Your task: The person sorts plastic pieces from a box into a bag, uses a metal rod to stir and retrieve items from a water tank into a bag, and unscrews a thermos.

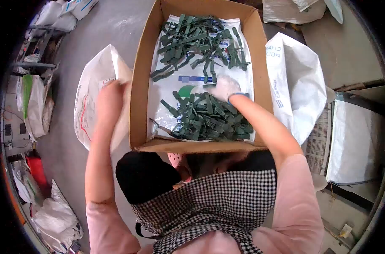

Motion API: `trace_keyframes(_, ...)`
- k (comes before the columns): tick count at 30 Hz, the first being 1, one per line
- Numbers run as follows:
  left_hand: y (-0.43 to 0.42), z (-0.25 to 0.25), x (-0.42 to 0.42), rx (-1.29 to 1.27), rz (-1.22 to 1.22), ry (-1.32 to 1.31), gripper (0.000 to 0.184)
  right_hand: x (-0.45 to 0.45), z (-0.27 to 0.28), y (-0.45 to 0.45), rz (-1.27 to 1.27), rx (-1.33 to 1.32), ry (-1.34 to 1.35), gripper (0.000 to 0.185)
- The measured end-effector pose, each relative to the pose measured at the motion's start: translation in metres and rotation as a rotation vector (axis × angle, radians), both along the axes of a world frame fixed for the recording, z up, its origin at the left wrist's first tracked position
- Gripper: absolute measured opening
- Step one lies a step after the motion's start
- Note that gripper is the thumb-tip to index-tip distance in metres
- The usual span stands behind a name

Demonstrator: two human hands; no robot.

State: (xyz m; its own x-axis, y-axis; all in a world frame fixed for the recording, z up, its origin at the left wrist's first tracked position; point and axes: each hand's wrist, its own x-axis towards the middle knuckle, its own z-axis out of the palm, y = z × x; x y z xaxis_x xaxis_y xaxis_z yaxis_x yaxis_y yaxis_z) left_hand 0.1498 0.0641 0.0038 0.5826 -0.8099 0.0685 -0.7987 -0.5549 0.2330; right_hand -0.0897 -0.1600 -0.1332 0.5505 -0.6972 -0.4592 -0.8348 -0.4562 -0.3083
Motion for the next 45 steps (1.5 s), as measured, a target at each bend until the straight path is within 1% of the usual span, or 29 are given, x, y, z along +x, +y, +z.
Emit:
trace_keyframes(1,0.014,-0.002,0.020,0.070,0.102,-0.120,0.030,0.012,0.003,-0.009,-0.100,-0.081,-0.081,0.065)
trace_keyframes(2,0.034,-0.019,0.055,0.206,0.101,-0.188,0.030,0.027,-0.041,-0.029,-0.225,-0.205,-0.120,0.066)
trace_keyframes(4,0.074,-0.043,0.087,0.366,0.168,-0.204,0.032,0.046,-0.070,-0.051,-0.332,-0.046,-0.144,0.051)
trace_keyframes(5,0.074,-0.044,0.086,0.369,0.170,-0.205,0.032,0.056,-0.089,-0.059,-0.336,0.021,-0.166,0.046)
trace_keyframes(7,0.072,-0.043,0.074,0.155,0.166,-0.253,0.030,0.066,-0.136,-0.061,-0.231,-0.148,-0.390,0.036)
trace_keyframes(8,0.052,-0.021,0.051,0.149,0.220,-0.050,0.027,0.059,-0.109,-0.047,-0.142,-0.134,-0.475,0.033)
trace_keyframes(11,0.015,-0.020,0.022,-0.150,-0.008,0.140,0.018,0.030,-0.046,-0.016,-0.076,-0.082,-0.448,0.031)
trace_keyframes(12,0.002,-0.024,0.009,-0.276,-0.190,0.241,0.016,0.011,-0.011,-0.005,0.156,-0.153,-0.381,0.030)
trace_keyframes(13,-0.017,-0.016,-0.021,-0.221,-0.200,0.240,0.018,-0.007,0.021,0.009,0.382,-0.219,-0.311,0.033)
trace_keyframes(15,-0.041,-0.015,-0.065,-0.344,-0.534,0.086,0.020,-0.031,0.050,0.036,0.588,-0.443,-0.090,0.023)
trace_keyframes(16,-0.050,-0.015,-0.086,-0.343,-0.643,0.035,0.020,-0.041,0.065,0.050,0.654,-0.518,-0.124,0.010)
trace_keyframes(18,-0.067,-0.024,-0.114,-0.367,-0.744,0.036,0.017,-0.051,0.086,0.075,0.722,-0.584,-0.075,0.008)
trace_keyframes(21,-0.080,-0.047,-0.131,0.028,-0.518,0.105,0.042,-0.070,0.091,0.093,0.875,-0.890,-0.234,0.009)
trace_keyframes(22,-0.082,-0.049,-0.132,0.024,-0.520,0.096,0.042,-0.072,0.093,0.096,0.867,-0.930,-0.246,0.010)
trace_keyframes(24,-0.084,-0.056,-0.132,0.329,-0.310,0.371,0.057,-0.076,0.095,0.098,0.854,-0.973,-0.263,0.011)
trace_keyframes(25,-0.083,-0.065,-0.134,0.331,-0.310,0.367,0.057,-0.077,0.094,0.097,0.813,-1.010,-0.301,0.011)
trace_keyframes(27,-0.075,-0.074,-0.140,0.046,-0.071,0.438,0.067,-0.079,0.095,0.097,0.769,-1.040,-0.345,0.011)
trace_keyframes(28,-0.068,-0.061,-0.144,-0.216,0.030,0.577,0.072,-0.080,0.098,0.098,0.730,-1.085,-0.341,0.011)
trace_keyframes(29,-0.069,-0.073,-0.139,-0.493,0.104,0.480,0.057,-0.080,0.100,0.099,0.689,-1.131,-0.338,0.012)
trace_keyframes(30,-0.066,-0.067,-0.142,-0.444,0.029,0.401,0.055,-0.080,0.105,0.097,0.699,-1.154,-0.349,0.012)
trace_keyframes(32,-0.065,-0.056,-0.147,-0.392,-0.041,0.329,0.053,-0.077,0.105,0.094,0.714,-1.138,-0.381,0.012)
trace_keyframes(34,-0.072,-0.050,-0.143,0.044,-0.106,0.484,0.045,-0.073,0.105,0.092,0.760,-1.124,-0.414,0.011)
trace_keyframes(37,-0.082,-0.055,-0.128,-0.042,-0.290,0.382,0.036,-0.071,0.105,0.090,0.785,-1.199,-0.540,0.011)
trace_keyframes(38,-0.084,-0.056,-0.125,0.030,-0.315,0.377,0.033,-0.072,0.105,0.093,0.767,-1.139,-0.517,0.012)
trace_keyframes(41,-0.085,-0.051,-0.124,0.001,-0.215,0.529,0.034,-0.072,0.105,0.089,0.735,-1.077,-0.530,0.023)
trace_keyframes(42,-0.086,-0.060,-0.124,-0.141,-0.134,0.582,0.036,-0.071,0.108,0.090,0.741,-1.085,-0.532,0.023)
trace_keyframes(43,-0.080,-0.051,-0.129,-0.328,-0.224,0.602,0.032,-0.071,0.112,0.095,0.460,-0.705,-0.601,0.039)
trace_keyframes(44,-0.075,-0.043,-0.136,-0.390,-0.197,0.851,0.027,-0.071,0.113,0.097,0.177,-0.318,-0.643,0.057)
trace_keyframes(45,-0.070,-0.040,-0.144,-0.446,-0.163,1.103,0.024,-0.070,0.112,0.095,0.175,-0.317,-0.643,0.057)
